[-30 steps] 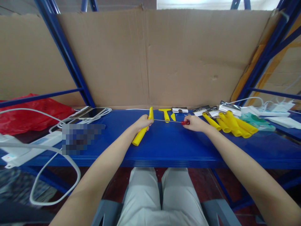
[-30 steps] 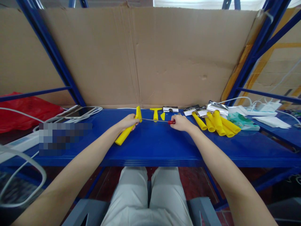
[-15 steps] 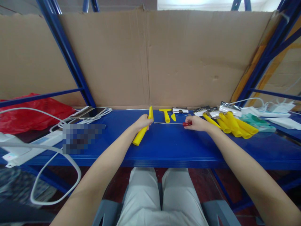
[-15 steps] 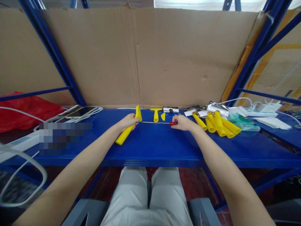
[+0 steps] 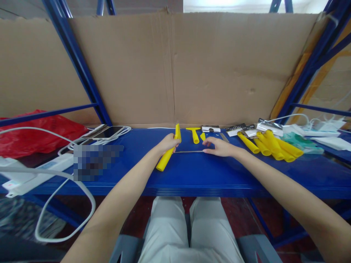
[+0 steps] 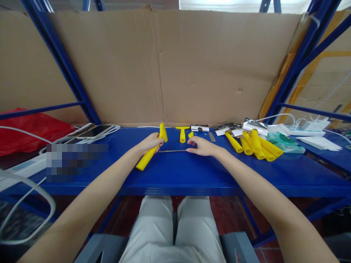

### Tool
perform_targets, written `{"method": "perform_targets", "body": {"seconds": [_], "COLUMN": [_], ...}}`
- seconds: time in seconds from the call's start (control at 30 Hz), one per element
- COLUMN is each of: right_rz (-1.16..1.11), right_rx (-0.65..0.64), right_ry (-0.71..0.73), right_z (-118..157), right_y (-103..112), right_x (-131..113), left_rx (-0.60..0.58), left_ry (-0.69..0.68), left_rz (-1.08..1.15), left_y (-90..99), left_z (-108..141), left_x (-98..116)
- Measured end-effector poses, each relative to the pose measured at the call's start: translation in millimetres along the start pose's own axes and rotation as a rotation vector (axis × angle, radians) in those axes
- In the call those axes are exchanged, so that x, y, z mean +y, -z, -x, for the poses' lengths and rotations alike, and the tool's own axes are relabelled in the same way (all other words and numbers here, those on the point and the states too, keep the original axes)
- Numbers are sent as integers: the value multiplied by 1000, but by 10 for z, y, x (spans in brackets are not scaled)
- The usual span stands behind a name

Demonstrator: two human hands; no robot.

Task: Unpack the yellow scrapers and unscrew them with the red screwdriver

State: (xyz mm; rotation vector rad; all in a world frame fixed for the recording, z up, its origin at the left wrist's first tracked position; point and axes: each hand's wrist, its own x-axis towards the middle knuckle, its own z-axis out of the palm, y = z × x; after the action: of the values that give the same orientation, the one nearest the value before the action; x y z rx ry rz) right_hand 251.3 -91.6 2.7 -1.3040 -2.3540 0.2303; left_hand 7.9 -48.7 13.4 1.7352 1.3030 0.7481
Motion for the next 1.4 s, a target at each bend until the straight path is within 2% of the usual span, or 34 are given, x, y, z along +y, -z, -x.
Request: {"method": "perform_targets", "body": {"seconds": [0.17,0.37,0.5,0.73,1.1,1.3,1.4], "right_rz": [125,95,45,-7,-130,-71,6], "right_rx": [70,143,190,233,199,167,167], "right_ry": [100,3,-28,-43,-76,11,67], "right_z": [-290,-673,-800,-795,-760,-755,-733], "right_y": [-147,-374,-472,-509,-464,-473,-453], "right_x": [-206,-389,-419,-456,-461,-402,-393], "left_rx": [-8,-23,-52,-49,-93,-101,-58], "left_ry": [-21,-43,-53,-48,-57,-32,-15], "left_rz": [14,29,43,65,70,73,46], "left_y": [-19,-29,-36,-54,-62,-80,-52], "left_z": [43,40,40,51,104,111,71], "left_x": [35,18,12,34,85,103,66]}}
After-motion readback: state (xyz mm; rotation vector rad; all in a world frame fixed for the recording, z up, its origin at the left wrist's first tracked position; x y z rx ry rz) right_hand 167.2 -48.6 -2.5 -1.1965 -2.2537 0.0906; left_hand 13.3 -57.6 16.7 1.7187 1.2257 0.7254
